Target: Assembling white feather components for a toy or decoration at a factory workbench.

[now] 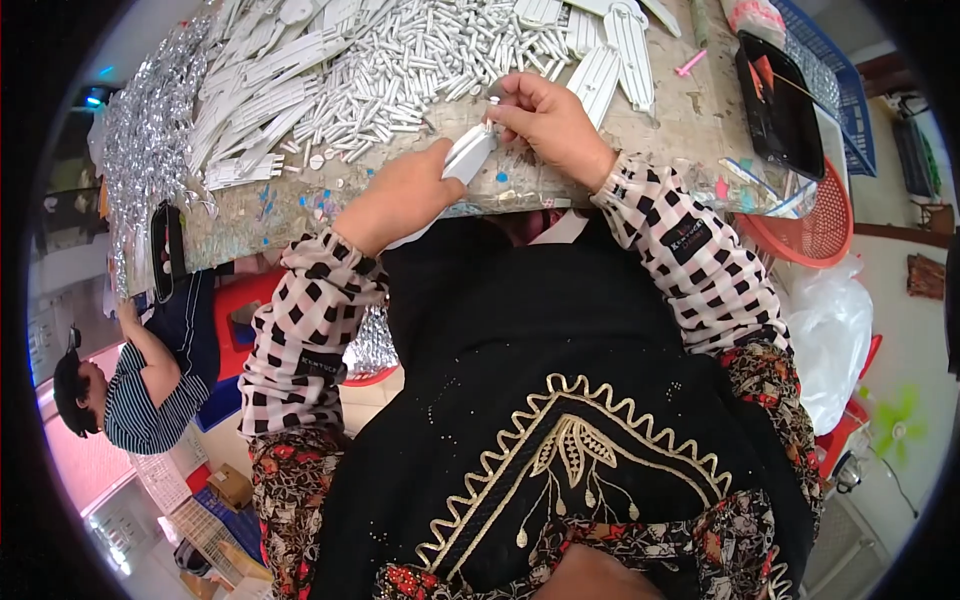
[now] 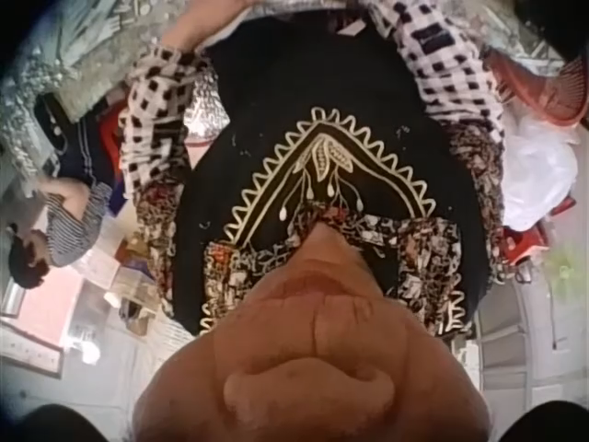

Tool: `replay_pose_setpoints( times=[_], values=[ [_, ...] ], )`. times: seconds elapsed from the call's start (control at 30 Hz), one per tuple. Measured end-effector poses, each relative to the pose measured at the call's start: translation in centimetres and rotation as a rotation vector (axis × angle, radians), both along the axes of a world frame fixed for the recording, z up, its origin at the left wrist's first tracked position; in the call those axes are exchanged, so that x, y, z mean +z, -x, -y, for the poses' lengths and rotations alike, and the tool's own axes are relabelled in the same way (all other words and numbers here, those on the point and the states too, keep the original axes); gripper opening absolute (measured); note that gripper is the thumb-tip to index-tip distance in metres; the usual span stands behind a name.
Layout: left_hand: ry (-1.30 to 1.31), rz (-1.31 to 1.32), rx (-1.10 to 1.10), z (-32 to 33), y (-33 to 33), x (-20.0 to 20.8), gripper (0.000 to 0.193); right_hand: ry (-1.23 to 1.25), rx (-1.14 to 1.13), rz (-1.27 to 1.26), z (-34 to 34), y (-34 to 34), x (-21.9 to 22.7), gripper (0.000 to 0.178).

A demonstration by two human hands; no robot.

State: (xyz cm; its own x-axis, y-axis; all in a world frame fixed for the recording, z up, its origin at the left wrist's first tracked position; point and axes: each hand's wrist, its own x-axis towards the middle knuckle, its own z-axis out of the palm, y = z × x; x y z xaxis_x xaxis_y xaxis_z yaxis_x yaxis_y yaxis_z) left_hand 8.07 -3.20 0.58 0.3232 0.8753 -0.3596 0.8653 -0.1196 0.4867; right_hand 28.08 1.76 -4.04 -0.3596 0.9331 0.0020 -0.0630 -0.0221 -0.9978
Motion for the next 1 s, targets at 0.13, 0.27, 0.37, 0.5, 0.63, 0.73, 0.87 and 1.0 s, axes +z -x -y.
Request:
replay_pose_setpoints(
  times=[0.13, 0.27, 0.37, 0.5, 0.63, 0.73, 0.87, 1.0],
  values=[
    [-0.031, -0.009, -0.058, -0.4, 0.0, -0.3, 0.036, -0.124, -0.049, 0.111, -0.2, -0.3, -1.0, 0.018],
    [-0.040, -0.032, -0.070, -0.2, 0.0, -0.4, 0.037, -0.190, -0.060, 0.170, -0.3, -0.4, -1.6, 0.017],
    [-0.052, -0.024, -0.083, -0.1, -0.3, -0.2, 0.032, -0.312, -0.057, 0.275, 0.4, -0.3, -0.6, 0.014],
    [-0.079, -0.010, -0.092, -0.3, -0.3, -0.4, 0.032, -0.891, -0.068, 0.632, 2.0, 0.0, 0.5, 0.013],
    [-0.093, -0.019, -0.120, -0.6, -0.7, -0.5, 0.031, -0.885, -0.093, 0.644, 1.7, -0.8, -0.6, 0.015],
    [-0.125, -0.061, -0.139, -0.5, -0.6, -0.6, 0.031, -0.737, -0.025, 0.618, 1.0, -1.1, 0.7, 0.021],
    [-0.180, -0.096, -0.158, 0.0, -1.2, -0.2, 0.029, -0.608, -0.118, 0.480, -1.9, -0.7, 3.3, 0.037],
    [-0.218, -0.110, -0.180, 0.1, -1.9, 0.1, 0.028, -0.502, -0.019, 0.643, -5.1, 2.0, 2.3, 0.039]
  ],
)
